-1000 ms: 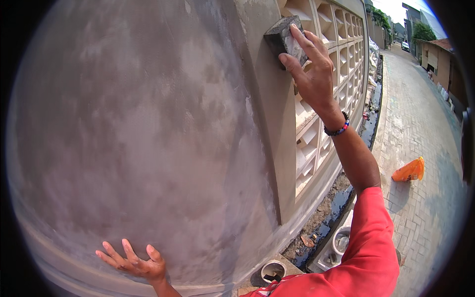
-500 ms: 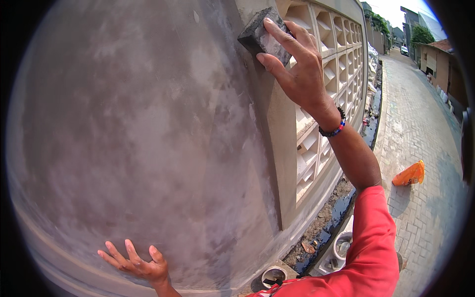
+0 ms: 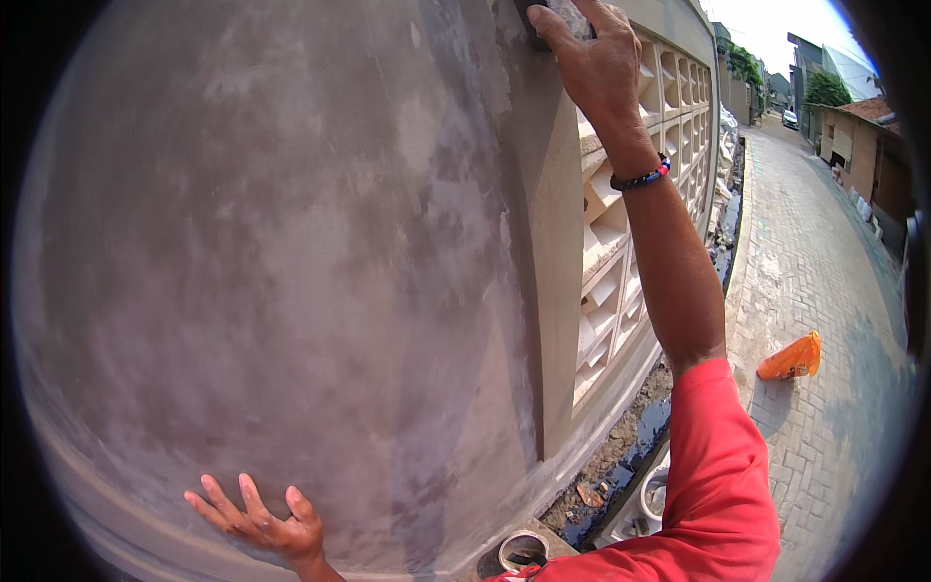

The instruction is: The person smooths a freshly plastered wall using a trowel and a sponge. They repeatedly apply and smooth the plaster, then use a wet sponge to finish the surface, working along the edge of a decorative lattice panel.

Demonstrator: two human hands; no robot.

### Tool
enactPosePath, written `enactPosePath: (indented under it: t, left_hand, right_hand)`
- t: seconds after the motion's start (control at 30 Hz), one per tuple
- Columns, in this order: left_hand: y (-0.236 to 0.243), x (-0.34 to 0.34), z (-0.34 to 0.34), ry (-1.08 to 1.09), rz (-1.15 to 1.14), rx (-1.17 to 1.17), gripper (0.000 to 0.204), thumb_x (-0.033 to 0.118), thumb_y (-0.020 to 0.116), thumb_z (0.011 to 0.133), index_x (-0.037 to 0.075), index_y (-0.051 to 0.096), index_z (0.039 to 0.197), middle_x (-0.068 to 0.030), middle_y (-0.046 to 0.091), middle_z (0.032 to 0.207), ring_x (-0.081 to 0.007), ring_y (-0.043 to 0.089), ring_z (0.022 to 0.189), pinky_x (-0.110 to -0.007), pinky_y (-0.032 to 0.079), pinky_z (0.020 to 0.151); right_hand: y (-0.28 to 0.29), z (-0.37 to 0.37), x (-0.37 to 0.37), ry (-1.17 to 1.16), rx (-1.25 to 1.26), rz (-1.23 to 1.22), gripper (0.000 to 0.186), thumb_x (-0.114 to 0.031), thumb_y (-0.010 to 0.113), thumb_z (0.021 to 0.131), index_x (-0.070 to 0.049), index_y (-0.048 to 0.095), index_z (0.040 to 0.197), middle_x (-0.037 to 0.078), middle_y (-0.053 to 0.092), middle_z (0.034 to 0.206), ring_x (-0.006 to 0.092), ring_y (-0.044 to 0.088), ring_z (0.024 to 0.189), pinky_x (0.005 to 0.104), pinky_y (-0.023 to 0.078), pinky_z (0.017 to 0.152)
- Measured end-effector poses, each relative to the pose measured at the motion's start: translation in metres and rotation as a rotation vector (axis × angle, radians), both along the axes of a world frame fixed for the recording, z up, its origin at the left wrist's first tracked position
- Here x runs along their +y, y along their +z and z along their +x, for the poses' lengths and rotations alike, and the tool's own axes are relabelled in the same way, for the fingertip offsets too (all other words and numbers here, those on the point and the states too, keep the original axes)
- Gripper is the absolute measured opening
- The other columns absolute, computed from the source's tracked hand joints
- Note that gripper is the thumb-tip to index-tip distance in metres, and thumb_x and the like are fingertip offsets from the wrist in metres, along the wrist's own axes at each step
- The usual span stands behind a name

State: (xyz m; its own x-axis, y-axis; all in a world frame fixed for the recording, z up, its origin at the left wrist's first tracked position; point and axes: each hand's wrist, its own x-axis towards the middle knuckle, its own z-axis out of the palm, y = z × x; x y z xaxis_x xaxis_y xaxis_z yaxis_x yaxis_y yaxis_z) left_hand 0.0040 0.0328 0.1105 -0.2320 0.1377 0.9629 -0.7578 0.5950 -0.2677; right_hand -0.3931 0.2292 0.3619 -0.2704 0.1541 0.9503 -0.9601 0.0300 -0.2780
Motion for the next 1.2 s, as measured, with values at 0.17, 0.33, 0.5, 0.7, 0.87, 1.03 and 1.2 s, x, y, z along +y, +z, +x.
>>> enactPosePath:
  t: [0.17,0.33,0.5,0.7,0.87,1.03,1.2]
  left_hand:
    - [-0.003,-0.005,0.003,0.015,-0.008,0.016,0.045,0.037,0.047,0.101,0.01,0.05,0.137,-0.0202,0.04,0.151,-0.0484,0.028,0.143,-0.063,0.032,0.111]
    - [-0.003,-0.005,0.001,-0.006,-0.003,0.015,0.045,0.038,0.047,0.101,0.01,0.05,0.136,-0.0211,0.041,0.15,-0.0507,0.027,0.143,-0.066,0.031,0.11]
    - [-0.005,-0.003,-0.005,0.01,0.014,-0.001,0.045,0.037,0.047,0.101,0.01,0.05,0.136,-0.0213,0.04,0.151,-0.0516,0.027,0.143,-0.066,0.031,0.11]
    - [0.0,0.0,-0.002,-0.005,-0.01,0.014,0.044,0.034,0.049,0.101,0.008,0.05,0.136,-0.0206,0.038,0.152,-0.0476,0.029,0.143,-0.062,0.031,0.112]
    - [0.0,0.002,-0.001,0.003,0.001,0.013,0.045,0.035,0.048,0.101,0.008,0.05,0.137,-0.0209,0.039,0.152,-0.0484,0.028,0.144,-0.063,0.031,0.111]
    - [-0.007,-0.005,-0.006,-0.035,0.016,0.023,0.045,0.038,0.048,0.101,0.011,0.049,0.137,-0.0214,0.04,0.151,-0.0502,0.026,0.143,-0.065,0.031,0.11]
    - [-0.002,-0.004,0.001,-0.019,0.004,0.01,0.045,0.037,0.049,0.101,0.01,0.049,0.137,-0.0214,0.039,0.151,-0.0503,0.026,0.143,-0.065,0.031,0.11]
  right_hand:
    - [-0.091,-0.026,-0.017,-0.057,0.269,-0.054,0.052,-0.032,0.075,0.081,-0.015,0.067,0.129,0.022,0.062,0.113,0.0387,0.053,0.112,0.0454,0.043,0.097]
    - [0.036,0.001,0.043,0.307,-0.334,0.388,0.053,-0.028,0.065,0.089,-0.006,0.057,0.137,0.022,0.063,0.123,0.0317,0.058,0.115,0.0422,0.046,0.099]
    - [-0.031,-0.052,-0.004,-0.09,0.143,-0.063,0.053,-0.024,0.075,0.081,-0.013,0.064,0.132,0.021,0.06,0.119,0.0378,0.052,0.115,0.0475,0.039,0.103]
    - [-0.12,-0.012,-0.008,-0.106,0.259,0.045,0.057,-0.023,0.077,0.08,-0.014,0.063,0.134,0.024,0.055,0.126,0.0411,0.048,0.12,0.0488,0.039,0.104]
    - [0.061,-0.009,0.011,0.124,0.098,0.072,0.054,-0.027,0.058,0.095,-0.002,0.051,0.142,0.022,0.063,0.128,0.0288,0.061,0.114,0.0398,0.047,0.1]
    - [0.03,-0.011,0.015,0.093,0.116,0.102,0.051,-0.027,0.058,0.096,-0.001,0.052,0.14,0.021,0.06,0.135,0.0292,0.057,0.123,0.0393,0.045,0.105]
    - [-0.153,-0.017,-0.001,-0.073,0.144,0.049,0.057,-0.019,0.077,0.08,-0.014,0.062,0.135,0.026,0.053,0.131,0.0415,0.047,0.122,0.0484,0.039,0.105]
